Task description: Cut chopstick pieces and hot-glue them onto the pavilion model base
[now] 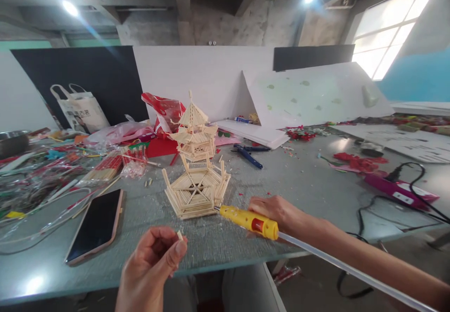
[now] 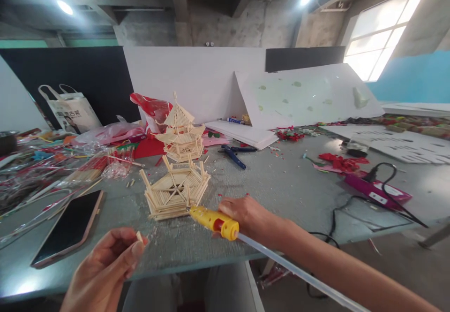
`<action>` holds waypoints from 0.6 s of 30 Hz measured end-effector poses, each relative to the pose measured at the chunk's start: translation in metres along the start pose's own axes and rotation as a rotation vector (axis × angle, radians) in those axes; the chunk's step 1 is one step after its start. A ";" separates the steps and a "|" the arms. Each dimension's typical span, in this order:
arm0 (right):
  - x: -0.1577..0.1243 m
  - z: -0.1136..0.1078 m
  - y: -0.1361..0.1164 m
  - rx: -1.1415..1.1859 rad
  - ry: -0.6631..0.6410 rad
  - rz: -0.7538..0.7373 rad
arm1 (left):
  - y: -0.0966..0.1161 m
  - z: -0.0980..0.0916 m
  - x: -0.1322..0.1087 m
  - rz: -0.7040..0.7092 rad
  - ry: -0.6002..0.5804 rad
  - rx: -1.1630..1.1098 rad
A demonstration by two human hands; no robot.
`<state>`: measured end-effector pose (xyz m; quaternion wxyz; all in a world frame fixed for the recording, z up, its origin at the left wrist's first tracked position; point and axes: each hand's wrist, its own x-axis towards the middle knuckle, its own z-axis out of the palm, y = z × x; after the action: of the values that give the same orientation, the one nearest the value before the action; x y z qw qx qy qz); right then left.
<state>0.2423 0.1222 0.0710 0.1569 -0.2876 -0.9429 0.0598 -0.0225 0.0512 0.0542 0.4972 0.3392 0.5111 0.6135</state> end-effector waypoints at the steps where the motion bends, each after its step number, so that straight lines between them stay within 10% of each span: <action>1: 0.000 0.000 0.000 0.004 -0.013 0.002 | -0.002 0.000 0.001 -0.009 -0.005 -0.006; 18: 0.005 0.000 0.002 0.051 -0.050 0.033 | -0.012 -0.001 0.009 -0.047 0.006 -0.033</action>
<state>0.2396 0.1263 0.0720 0.1397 -0.2975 -0.9398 0.0936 -0.0224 0.0591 0.0420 0.5154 0.3170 0.5102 0.6112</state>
